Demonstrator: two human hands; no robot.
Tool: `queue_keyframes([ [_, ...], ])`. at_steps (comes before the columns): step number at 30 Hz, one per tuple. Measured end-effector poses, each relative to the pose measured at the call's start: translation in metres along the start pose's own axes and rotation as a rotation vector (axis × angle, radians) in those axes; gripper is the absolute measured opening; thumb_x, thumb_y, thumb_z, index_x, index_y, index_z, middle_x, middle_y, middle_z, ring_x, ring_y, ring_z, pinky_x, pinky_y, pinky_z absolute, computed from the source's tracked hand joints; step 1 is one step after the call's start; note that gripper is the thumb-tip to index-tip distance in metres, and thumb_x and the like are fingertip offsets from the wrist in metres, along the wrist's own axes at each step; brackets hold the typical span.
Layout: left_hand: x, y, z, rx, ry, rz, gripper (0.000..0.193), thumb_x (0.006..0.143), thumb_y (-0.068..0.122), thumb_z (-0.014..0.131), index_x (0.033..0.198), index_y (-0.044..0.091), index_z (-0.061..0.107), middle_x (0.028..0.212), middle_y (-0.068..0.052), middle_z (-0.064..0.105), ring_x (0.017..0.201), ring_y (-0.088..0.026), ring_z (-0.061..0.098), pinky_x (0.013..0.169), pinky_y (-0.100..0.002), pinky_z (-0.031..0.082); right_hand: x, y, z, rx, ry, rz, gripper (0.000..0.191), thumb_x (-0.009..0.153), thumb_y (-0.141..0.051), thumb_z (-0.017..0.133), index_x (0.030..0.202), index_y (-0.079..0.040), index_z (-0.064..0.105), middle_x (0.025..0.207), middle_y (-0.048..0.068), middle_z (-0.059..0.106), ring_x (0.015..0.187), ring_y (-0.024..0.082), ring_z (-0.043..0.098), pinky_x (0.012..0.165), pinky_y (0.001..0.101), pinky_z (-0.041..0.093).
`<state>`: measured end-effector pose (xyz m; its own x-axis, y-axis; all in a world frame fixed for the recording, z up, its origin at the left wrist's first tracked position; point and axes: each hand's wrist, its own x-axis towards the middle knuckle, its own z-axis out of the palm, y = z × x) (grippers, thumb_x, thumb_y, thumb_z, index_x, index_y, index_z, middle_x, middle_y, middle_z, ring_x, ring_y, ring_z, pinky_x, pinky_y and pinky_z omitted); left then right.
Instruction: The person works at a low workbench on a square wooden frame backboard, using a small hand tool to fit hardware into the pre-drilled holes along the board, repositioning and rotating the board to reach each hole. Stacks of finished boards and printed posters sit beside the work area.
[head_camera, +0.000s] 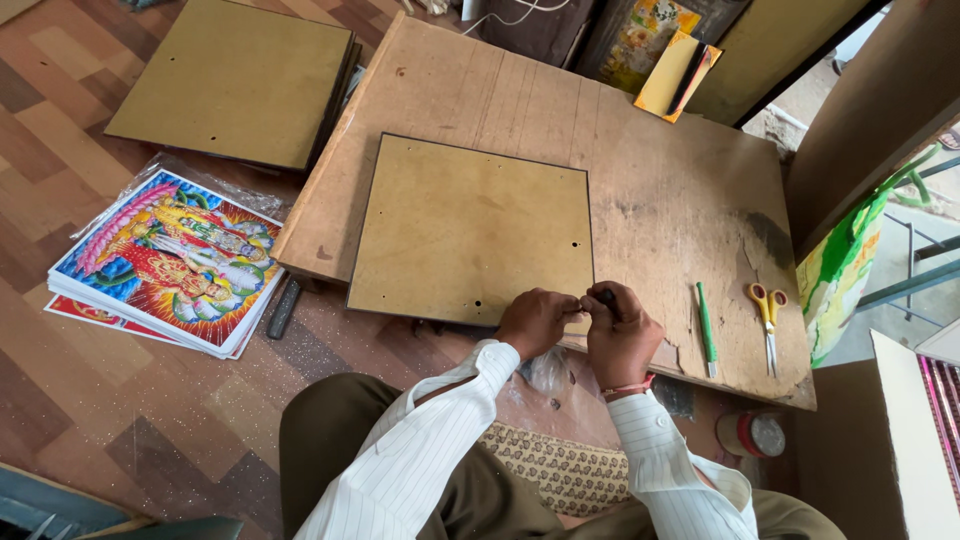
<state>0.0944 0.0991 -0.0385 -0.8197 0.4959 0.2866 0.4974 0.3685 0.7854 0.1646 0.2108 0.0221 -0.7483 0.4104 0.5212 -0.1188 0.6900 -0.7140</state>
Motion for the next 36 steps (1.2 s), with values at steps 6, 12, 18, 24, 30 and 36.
queue_keyframes([
  [6,0.0,-0.02,0.016,-0.002,0.004,0.054,0.019,0.091,0.018,0.068,0.105,0.01,0.077,0.107,-0.015,0.075,0.095,-0.036,0.071,0.082,-0.047,0.056,0.001,0.008,0.002,0.129,-0.017,0.071,0.016,0.088,0.003,0.075,0.103,-0.003,0.073,0.089,0.008,0.077,0.082,0.011,0.075,0.074,0.0251,0.06],
  [12,-0.02,-0.027,0.011,0.148,0.128,0.349,0.03,0.074,-0.002,0.064,0.102,0.0,0.072,0.129,-0.018,0.064,0.119,-0.038,0.061,0.098,-0.045,0.052,0.009,0.045,-0.07,0.388,0.059,0.082,0.024,0.097,0.001,0.072,0.121,0.001,0.069,0.106,0.011,0.075,0.097,0.015,0.073,0.089,0.028,0.061],
  [18,-0.007,0.002,0.011,0.284,-0.008,0.393,0.018,0.079,-0.003,0.063,0.096,0.001,0.07,0.11,-0.009,0.066,0.104,-0.03,0.061,0.093,-0.043,0.049,-0.049,0.079,-0.102,-0.067,-0.273,0.344,0.028,0.09,-0.003,0.07,0.118,-0.004,0.074,0.097,0.013,0.079,0.085,0.018,0.077,0.078,0.0311,0.062],
  [24,0.04,0.025,0.044,0.278,0.004,0.312,0.015,0.078,0.002,0.068,0.092,0.002,0.073,0.108,-0.01,0.068,0.106,-0.032,0.063,0.092,-0.044,0.05,-0.08,0.097,-0.039,-0.307,-0.647,0.138,0.02,0.083,-0.013,0.067,0.101,-0.009,0.076,0.103,0.015,0.076,0.091,0.033,0.073,0.083,0.0435,0.058],
  [30,0.047,-0.004,0.019,-0.073,0.082,0.173,0.038,0.079,0.015,0.082,0.111,0.0,0.072,0.122,-0.018,0.07,0.114,-0.036,0.066,0.099,-0.041,0.052,-0.079,0.101,0.002,-0.427,-0.689,0.134,0.02,0.086,-0.02,0.067,0.103,-0.02,0.078,0.1,0.015,0.075,0.092,0.038,0.071,0.081,0.0492,0.057],
  [36,-0.064,-0.058,-0.08,-0.154,0.74,-0.404,0.045,0.082,0.013,0.082,0.123,0.002,0.066,0.124,-0.013,0.067,0.109,-0.026,0.064,0.09,-0.037,0.055,-0.07,0.073,0.017,-0.414,-0.689,0.188,0.018,0.089,-0.026,0.069,0.103,-0.019,0.077,0.095,0.018,0.074,0.088,0.04,0.071,0.079,0.0499,0.058],
])
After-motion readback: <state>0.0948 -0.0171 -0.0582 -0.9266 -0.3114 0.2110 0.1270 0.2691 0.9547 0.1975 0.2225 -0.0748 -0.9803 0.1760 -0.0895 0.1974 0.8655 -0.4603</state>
